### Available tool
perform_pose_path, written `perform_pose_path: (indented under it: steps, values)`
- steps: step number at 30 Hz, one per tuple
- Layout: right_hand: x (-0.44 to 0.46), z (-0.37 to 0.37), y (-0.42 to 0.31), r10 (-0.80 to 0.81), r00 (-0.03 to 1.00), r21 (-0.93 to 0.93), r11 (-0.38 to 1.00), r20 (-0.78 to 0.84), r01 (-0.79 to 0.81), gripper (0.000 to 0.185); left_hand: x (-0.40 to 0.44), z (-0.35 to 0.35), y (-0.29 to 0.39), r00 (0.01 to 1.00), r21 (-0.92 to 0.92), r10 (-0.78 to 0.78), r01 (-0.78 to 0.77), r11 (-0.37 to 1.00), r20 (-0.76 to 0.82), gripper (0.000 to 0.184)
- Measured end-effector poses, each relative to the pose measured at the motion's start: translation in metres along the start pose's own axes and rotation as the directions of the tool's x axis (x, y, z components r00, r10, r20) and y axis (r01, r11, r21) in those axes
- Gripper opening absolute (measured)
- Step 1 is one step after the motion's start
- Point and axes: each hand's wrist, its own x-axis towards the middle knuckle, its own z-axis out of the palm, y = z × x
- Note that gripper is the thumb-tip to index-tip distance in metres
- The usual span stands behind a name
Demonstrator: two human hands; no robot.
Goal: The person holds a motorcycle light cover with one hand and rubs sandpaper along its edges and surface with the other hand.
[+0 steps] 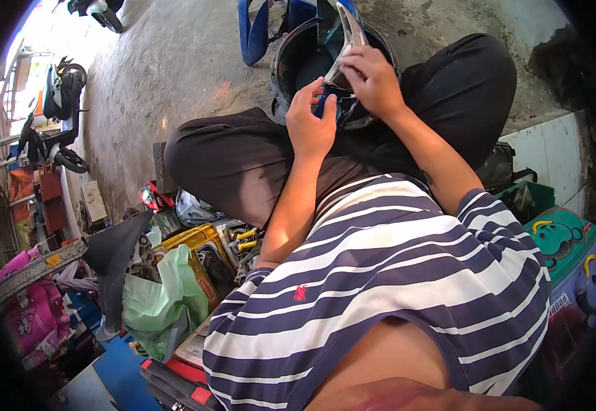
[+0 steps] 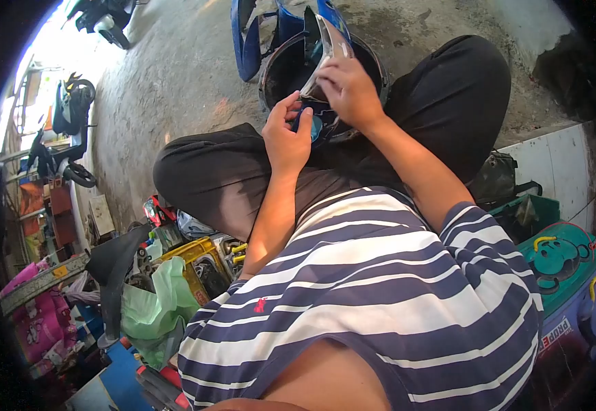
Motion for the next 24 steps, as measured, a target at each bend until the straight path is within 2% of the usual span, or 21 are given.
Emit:
perform_pose_path:
  steps: [1, 2, 5, 6, 9, 10, 13, 14, 17, 18, 22, 24]
  values:
    - [0.002, -0.002, 0.006, 0.083, 0.996, -0.028, 0.996, -0.026, -0.084, 0.014, 0.0, 0.002, 0.002, 1.0, 0.006, 0.007, -0.007, 1.0, -0.004, 0.04]
    - [0.004, -0.001, 0.014, 0.082, 0.992, -0.046, 0.995, -0.097, -0.087, 0.012, -0.002, 0.005, 0.002, 1.0, 0.009, 0.014, -0.014, 1.0, -0.003, 0.04]
    - [-0.003, 0.011, 0.003, 0.008, 0.998, -0.086, 0.996, -0.066, -0.013, 0.017, 0.001, -0.006, -0.005, 1.0, 0.015, 0.028, -0.028, 0.999, -0.001, 0.039]
    - [-0.005, 0.006, -0.002, -0.066, 0.997, -0.072, 0.995, -0.038, 0.064, 0.018, 0.001, 0.0, -0.004, 1.0, -0.005, 0.025, -0.025, 1.0, -0.004, 0.039]
    - [-0.007, 0.008, -0.011, -0.118, 0.993, -0.027, 0.993, -0.005, 0.118, 0.019, 0.001, -0.001, -0.004, 1.0, -0.011, 0.011, -0.011, 1.0, -0.01, 0.039]
    - [-0.005, 0.005, -0.012, -0.074, 0.997, 0.036, 0.997, 0.005, 0.074, 0.018, 0.0, -0.001, -0.004, 1.0, -0.009, 0.003, -0.003, 1.0, -0.008, 0.039]
    - [-0.001, 0.006, 0.001, 0.072, 0.997, -0.037, 0.997, -0.04, -0.073, 0.018, 0.0, -0.002, -0.003, 1.0, 0.005, 0.02, -0.02, 1.0, -0.006, 0.04]
    - [-0.002, 0.007, 0.004, 0.007, 0.998, -0.091, 0.996, -0.063, -0.013, 0.017, 0.0, -0.002, -0.003, 0.999, 0.01, 0.033, -0.033, 0.999, -0.005, 0.04]
    - [-0.005, 0.004, -0.018, -0.178, 0.983, -0.024, 0.984, 0.043, 0.179, 0.017, 0.0, 0.0, -0.004, 1.0, -0.007, 0.005, -0.005, 1.0, -0.006, 0.04]
    - [-0.004, 0.006, -0.016, -0.185, 0.982, 0.013, 0.983, 0.031, 0.185, 0.017, 0.001, 0.001, -0.004, 1.0, -0.01, 0.009, -0.009, 1.0, -0.003, 0.04]
    - [0.003, 0.005, 0.005, 0.018, 0.998, -0.092, 0.995, -0.063, -0.024, 0.02, 0.0, -0.004, -0.001, 1.0, 0.018, 0.007, -0.007, 1.0, 0.0, 0.04]
    - [-0.001, 0.007, 0.003, -0.072, 0.997, -0.099, 0.993, -0.041, 0.067, 0.02, 0.0, -0.003, 0.0, 1.0, 0.025, 0.01, -0.01, 1.0, 0.005, 0.04]
